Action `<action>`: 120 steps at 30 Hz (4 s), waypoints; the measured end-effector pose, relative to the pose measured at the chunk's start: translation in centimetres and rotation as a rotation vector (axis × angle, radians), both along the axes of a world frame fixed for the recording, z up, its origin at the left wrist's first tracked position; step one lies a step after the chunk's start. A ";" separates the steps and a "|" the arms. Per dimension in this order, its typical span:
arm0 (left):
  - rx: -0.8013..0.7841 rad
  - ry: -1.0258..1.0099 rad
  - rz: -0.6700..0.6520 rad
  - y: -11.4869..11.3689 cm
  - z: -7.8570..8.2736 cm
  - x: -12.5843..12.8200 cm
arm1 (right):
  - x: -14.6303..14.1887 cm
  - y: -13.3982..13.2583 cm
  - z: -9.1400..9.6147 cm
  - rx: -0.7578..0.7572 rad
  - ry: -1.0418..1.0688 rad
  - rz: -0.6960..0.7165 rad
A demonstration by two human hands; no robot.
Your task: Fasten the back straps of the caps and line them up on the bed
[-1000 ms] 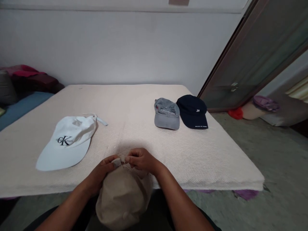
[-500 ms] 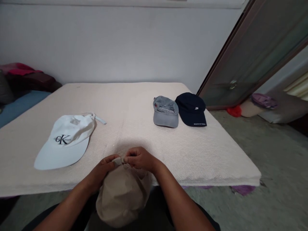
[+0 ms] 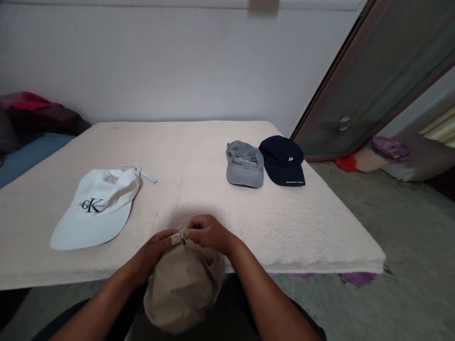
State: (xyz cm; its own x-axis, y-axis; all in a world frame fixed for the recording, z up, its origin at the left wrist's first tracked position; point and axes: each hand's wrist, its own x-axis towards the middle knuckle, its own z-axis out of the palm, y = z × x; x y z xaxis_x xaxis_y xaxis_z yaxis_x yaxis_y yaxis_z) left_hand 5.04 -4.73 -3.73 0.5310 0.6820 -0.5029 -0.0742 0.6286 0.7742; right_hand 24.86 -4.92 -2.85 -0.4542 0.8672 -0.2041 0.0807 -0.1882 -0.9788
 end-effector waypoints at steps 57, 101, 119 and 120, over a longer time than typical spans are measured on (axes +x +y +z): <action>-0.004 -0.047 0.051 0.2 1.1 0.5 | 0.0 -0.4 -0.1 -0.179 0.239 -0.051; 0.096 -0.013 -0.051 0.4 -0.3 3.3 | 1.7 -1.1 0.1 -0.118 0.235 -0.116; 0.187 0.132 -0.051 0.4 1.1 2.7 | 1.5 -0.7 -0.6 -0.014 0.038 -0.132; 0.189 0.125 -0.024 0.4 1.1 2.6 | 1.5 -0.7 -0.6 -0.014 0.038 -0.132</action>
